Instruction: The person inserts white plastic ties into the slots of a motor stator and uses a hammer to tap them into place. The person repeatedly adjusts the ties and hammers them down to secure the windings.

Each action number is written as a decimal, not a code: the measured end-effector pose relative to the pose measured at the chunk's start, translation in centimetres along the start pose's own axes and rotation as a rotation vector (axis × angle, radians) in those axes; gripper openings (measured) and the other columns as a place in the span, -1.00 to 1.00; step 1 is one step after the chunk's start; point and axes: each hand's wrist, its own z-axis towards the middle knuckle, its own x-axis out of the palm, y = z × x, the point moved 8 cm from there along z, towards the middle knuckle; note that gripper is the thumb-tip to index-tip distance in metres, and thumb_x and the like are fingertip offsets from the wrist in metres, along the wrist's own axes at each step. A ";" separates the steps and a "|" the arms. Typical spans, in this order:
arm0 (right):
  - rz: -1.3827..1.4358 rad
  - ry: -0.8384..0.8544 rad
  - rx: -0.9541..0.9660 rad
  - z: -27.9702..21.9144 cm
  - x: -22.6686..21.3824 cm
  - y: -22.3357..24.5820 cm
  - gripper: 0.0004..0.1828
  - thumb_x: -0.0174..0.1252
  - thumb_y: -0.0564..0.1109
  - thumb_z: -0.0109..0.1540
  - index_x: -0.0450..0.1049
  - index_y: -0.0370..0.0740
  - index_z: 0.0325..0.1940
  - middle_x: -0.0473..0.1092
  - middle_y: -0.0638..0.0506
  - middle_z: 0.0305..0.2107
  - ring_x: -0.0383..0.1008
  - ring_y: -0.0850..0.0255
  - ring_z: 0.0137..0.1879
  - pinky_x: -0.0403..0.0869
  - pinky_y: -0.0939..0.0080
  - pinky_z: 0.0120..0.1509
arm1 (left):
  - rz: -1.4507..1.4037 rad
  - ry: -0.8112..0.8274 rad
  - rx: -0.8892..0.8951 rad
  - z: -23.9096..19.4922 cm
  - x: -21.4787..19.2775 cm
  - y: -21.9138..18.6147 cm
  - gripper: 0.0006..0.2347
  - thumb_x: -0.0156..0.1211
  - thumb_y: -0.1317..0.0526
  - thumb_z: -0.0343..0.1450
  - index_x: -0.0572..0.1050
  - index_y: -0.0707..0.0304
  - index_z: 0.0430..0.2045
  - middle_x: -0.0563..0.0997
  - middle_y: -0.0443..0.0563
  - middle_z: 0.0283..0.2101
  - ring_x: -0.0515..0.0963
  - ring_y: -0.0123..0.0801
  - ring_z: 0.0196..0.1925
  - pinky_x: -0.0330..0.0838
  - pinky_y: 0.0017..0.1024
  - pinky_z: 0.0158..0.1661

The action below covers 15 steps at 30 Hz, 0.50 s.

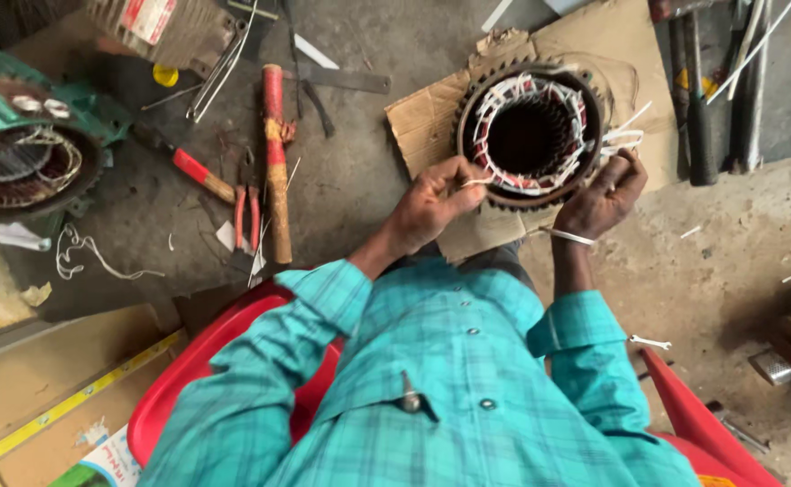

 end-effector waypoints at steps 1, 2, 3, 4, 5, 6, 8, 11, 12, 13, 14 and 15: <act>-0.011 -0.081 0.060 0.1 -0.3 -1.5 -0.56 0.04 0.11 0.51 0.42 -0.41 0.01 0.40 -0.04 -0.16 0.37 0.20 0.00 0.42 0.16 0.15 | 0.062 -0.027 -0.081 -0.7 -0.2 -0.2 -0.86 0.26 0.20 0.48 0.44 0.21 -0.38 0.48 -0.18 -0.33 0.40 -0.60 -0.27 0.36 -0.50 -0.21; -0.019 -0.170 0.099 1.4 -0.9 -2.4 -0.56 0.02 0.09 0.52 0.45 -0.42 -0.06 0.41 -0.02 -0.23 0.37 0.22 -0.07 0.44 0.15 0.09 | 0.121 -0.041 -0.142 -0.7 -0.1 -0.6 -0.86 0.27 0.17 0.46 0.47 0.21 -0.38 0.48 -0.19 -0.38 0.40 -0.61 -0.32 0.35 -0.50 -0.27; -0.036 -0.147 0.057 3.2 -0.6 -2.3 -0.57 0.01 0.07 0.51 0.47 -0.42 -0.03 0.44 -0.02 -0.20 0.40 0.22 -0.05 0.45 0.15 0.11 | 0.119 0.002 -0.165 -1.5 0.8 -1.0 -0.81 0.32 0.15 0.41 0.45 0.24 -0.39 0.46 -0.15 -0.38 0.41 -0.58 -0.31 0.38 -0.48 -0.26; -0.050 -0.122 0.028 4.4 0.0 -2.1 -0.58 -0.01 0.05 0.50 0.50 -0.41 0.01 0.48 -0.02 -0.16 0.44 0.21 -0.03 0.46 0.15 0.12 | 0.124 0.041 -0.198 -2.1 1.2 -1.2 -0.76 0.36 0.14 0.35 0.43 0.27 -0.39 0.45 -0.11 -0.38 0.42 -0.55 -0.31 0.42 -0.45 -0.26; -0.066 -0.098 0.000 5.5 0.6 -1.8 -0.59 -0.02 0.03 0.49 0.52 -0.41 0.04 0.51 -0.02 -0.13 0.47 0.21 -0.01 0.47 0.15 0.14 | 0.263 0.070 -0.147 -1.6 1.2 -1.5 -0.74 0.37 0.12 0.32 0.42 0.29 -0.40 0.45 -0.06 -0.38 0.44 -0.47 -0.33 0.42 -0.41 -0.27; -0.183 -0.011 -0.046 7.0 0.8 -1.2 -0.60 -0.01 0.02 0.50 0.54 -0.38 0.03 0.51 -0.02 -0.15 0.48 0.21 -0.02 0.46 0.16 0.13 | 0.380 0.068 -0.115 -2.3 2.4 -1.2 -0.72 0.38 0.11 0.30 0.41 0.30 -0.41 0.45 -0.02 -0.38 0.46 -0.39 -0.34 0.43 -0.36 -0.29; -0.288 0.166 -0.234 11.4 3.0 0.1 -0.62 0.00 0.01 0.54 0.57 -0.37 0.06 0.52 -0.06 -0.10 0.48 0.17 0.03 0.45 0.13 0.18 | 0.550 0.091 0.017 -1.7 4.5 -0.6 -0.68 0.38 0.11 0.26 0.39 0.33 -0.37 0.45 0.08 -0.35 0.48 -0.20 -0.31 0.42 -0.26 -0.28; -0.182 0.521 0.056 17.4 5.6 -5.2 -0.59 -0.05 0.06 0.53 0.54 -0.30 0.13 0.47 -0.06 -0.14 0.35 0.21 -0.07 0.38 0.19 0.08 | 0.619 0.107 0.154 -1.6 8.1 1.2 -0.66 0.38 0.13 0.27 0.38 0.34 -0.29 0.45 0.19 -0.30 0.49 0.02 -0.22 0.39 -0.13 -0.21; -0.094 0.532 0.083 19.1 5.0 -6.4 -0.58 -0.03 0.08 0.54 0.54 -0.30 0.15 0.49 -0.08 -0.10 0.36 0.20 -0.02 0.38 0.18 0.13 | 0.624 0.073 0.135 -0.8 8.2 1.8 -0.68 0.37 0.13 0.29 0.37 0.33 -0.31 0.46 0.18 -0.30 0.50 0.02 -0.20 0.39 -0.11 -0.19; -0.007 0.543 0.112 20.4 4.5 -7.8 -0.57 -0.01 0.09 0.55 0.54 -0.31 0.17 0.51 -0.10 -0.07 0.37 0.18 0.04 0.38 0.17 0.19 | 0.629 0.039 0.115 -0.4 8.0 2.0 -0.69 0.37 0.13 0.31 0.36 0.31 -0.32 0.46 0.17 -0.30 0.51 0.03 -0.18 0.39 -0.10 -0.17; 0.083 0.558 0.133 22.3 4.3 -8.9 -0.56 0.01 0.11 0.56 0.54 -0.31 0.18 0.53 -0.12 -0.03 0.38 0.16 0.09 0.38 0.16 0.25 | 0.592 0.014 0.125 -0.1 7.9 1.8 -0.70 0.35 0.15 0.31 0.36 0.31 -0.31 0.46 0.17 -0.30 0.50 0.03 -0.17 0.39 -0.10 -0.16; -0.503 0.489 -0.076 24.4 2.5 -9.3 -0.58 0.14 0.12 0.46 0.53 -0.27 0.17 0.48 -0.27 -0.09 0.37 -0.10 0.04 0.35 -0.06 0.13 | 0.556 -0.011 0.136 0.1 7.8 1.6 -0.71 0.33 0.17 0.30 0.36 0.31 -0.31 0.46 0.18 -0.29 0.50 0.04 -0.16 0.39 -0.10 -0.15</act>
